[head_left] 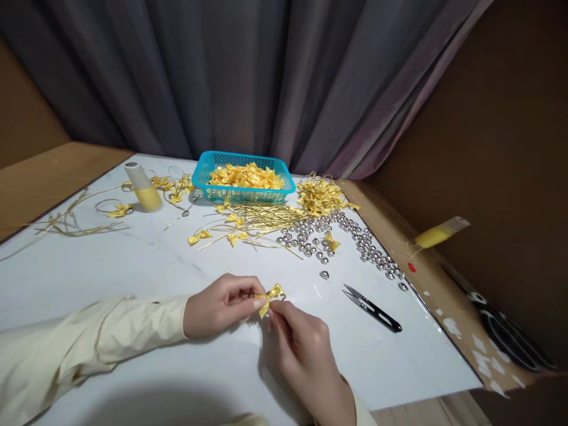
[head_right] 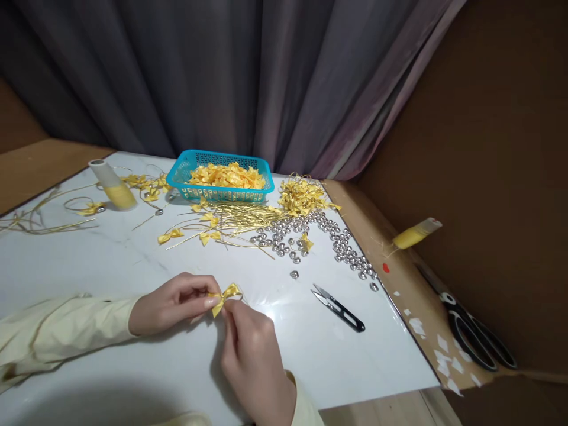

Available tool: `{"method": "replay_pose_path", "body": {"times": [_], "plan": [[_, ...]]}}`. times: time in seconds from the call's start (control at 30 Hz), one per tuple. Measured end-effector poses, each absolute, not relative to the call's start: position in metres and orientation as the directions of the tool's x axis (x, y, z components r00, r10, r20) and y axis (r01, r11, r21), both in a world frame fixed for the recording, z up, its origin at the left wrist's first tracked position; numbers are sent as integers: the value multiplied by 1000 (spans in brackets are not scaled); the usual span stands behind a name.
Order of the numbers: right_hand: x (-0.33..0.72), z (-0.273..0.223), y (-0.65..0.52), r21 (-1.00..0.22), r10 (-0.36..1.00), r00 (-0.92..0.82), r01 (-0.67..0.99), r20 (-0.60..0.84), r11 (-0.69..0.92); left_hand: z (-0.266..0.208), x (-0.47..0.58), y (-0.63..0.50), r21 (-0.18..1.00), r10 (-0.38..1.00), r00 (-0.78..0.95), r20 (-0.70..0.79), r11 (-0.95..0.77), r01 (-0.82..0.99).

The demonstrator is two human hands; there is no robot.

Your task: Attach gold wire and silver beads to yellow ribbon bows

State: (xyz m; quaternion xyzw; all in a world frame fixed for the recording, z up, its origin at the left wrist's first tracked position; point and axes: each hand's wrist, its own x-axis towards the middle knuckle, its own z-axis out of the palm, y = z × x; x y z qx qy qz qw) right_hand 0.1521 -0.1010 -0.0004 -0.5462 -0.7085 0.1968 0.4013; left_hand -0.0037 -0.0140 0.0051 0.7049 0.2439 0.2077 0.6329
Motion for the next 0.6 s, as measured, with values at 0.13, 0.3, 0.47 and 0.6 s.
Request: {"method": "replay_pose_path", "body": {"times": [0.13,0.3,0.47,0.6], "plan": [[157,10,-99,-670,949,-154,677,276,305,4,-3,-14,971,633,774,29,-201,127],[174,44,-95,-449,908,-177,822,381,349,3,-2,-13,980,621,784,2,-158,122],[180,64,-59,-222,769,-604,736,209,639,0,-2,-12,985,583,812,-42,-114,133],[177,57,-31,-352,653,-750,586,108,730,-3,-1,-10,991,565,824,-42,-83,107]]}}
